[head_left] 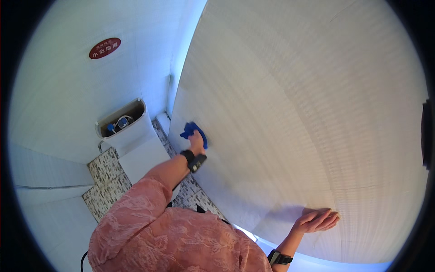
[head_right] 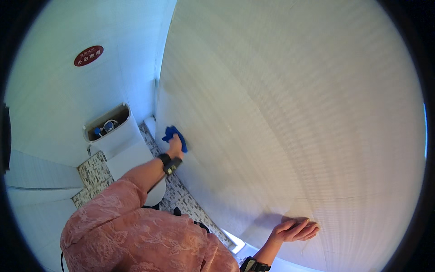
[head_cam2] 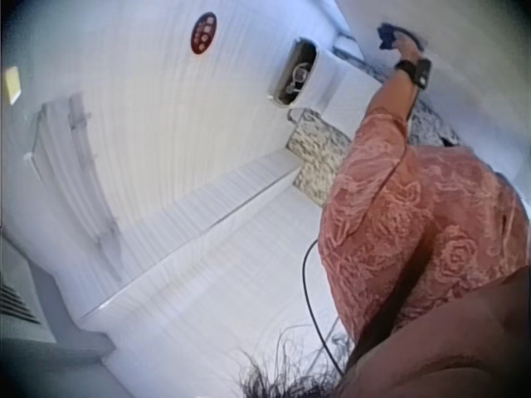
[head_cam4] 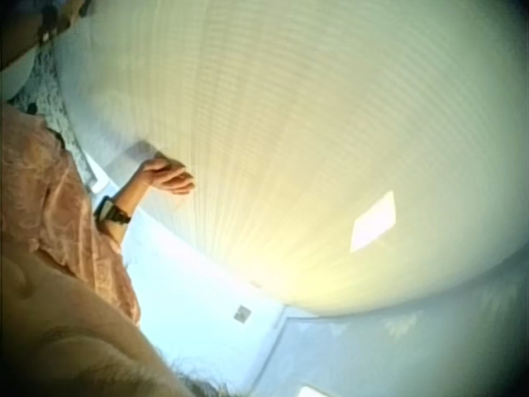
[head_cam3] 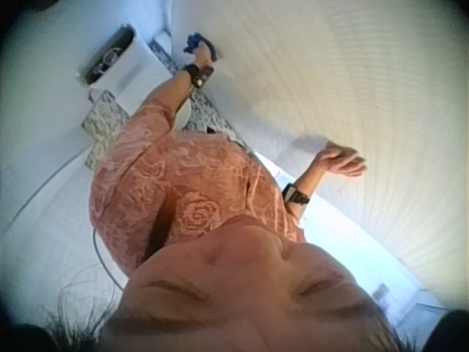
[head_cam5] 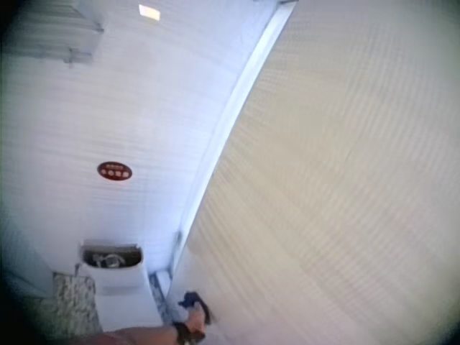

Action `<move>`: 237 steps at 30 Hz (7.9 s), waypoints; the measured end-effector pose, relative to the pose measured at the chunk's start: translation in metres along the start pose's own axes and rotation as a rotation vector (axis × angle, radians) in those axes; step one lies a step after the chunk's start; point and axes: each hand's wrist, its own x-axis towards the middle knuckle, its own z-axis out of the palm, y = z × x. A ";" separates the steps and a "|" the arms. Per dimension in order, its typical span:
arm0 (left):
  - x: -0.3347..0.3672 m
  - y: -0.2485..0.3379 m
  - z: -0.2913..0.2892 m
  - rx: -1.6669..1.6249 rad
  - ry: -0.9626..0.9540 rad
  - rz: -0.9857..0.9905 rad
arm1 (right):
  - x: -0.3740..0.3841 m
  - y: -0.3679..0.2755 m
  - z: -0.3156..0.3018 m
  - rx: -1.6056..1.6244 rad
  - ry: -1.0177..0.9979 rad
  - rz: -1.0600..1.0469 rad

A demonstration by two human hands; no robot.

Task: Cleaning and wiping down walls and fixtures inside a bathroom using a cloth.

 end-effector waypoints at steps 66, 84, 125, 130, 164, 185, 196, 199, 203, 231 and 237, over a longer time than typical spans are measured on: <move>-0.322 0.260 -0.608 0.338 -0.232 0.930 | 0.130 -0.591 -0.281 2.464 -1.724 0.430; -0.335 0.455 -0.658 0.549 0.143 1.270 | 0.266 -0.756 -0.307 2.466 -1.162 0.326; -0.284 0.641 -0.752 0.673 1.305 1.877 | 0.484 -0.959 -0.423 1.824 0.574 -0.636; -0.251 0.642 -0.737 0.720 1.219 2.000 | 0.478 -0.951 -0.385 1.818 0.606 -0.523; -0.221 0.647 -0.550 1.425 0.868 2.205 | 0.407 -0.869 -0.195 1.807 0.250 0.144; -0.250 0.670 -0.490 1.574 0.929 2.190 | 0.468 -0.838 -0.150 1.702 0.329 0.333; -0.239 0.666 -0.505 1.543 1.322 2.200 | 0.484 -0.812 -0.051 1.572 0.276 0.683; -0.234 0.667 -0.505 1.543 1.329 2.192 | 0.473 -0.824 -0.072 1.643 0.235 0.671; -0.239 0.664 -0.505 1.546 1.307 2.176 | 0.444 -0.832 -0.092 1.685 0.289 0.292; -0.230 0.665 -0.506 1.573 1.346 2.237 | 0.483 -0.750 0.166 1.401 0.121 1.025; -0.231 0.665 -0.508 1.567 1.395 2.231 | 0.438 -0.801 0.122 1.385 0.148 1.000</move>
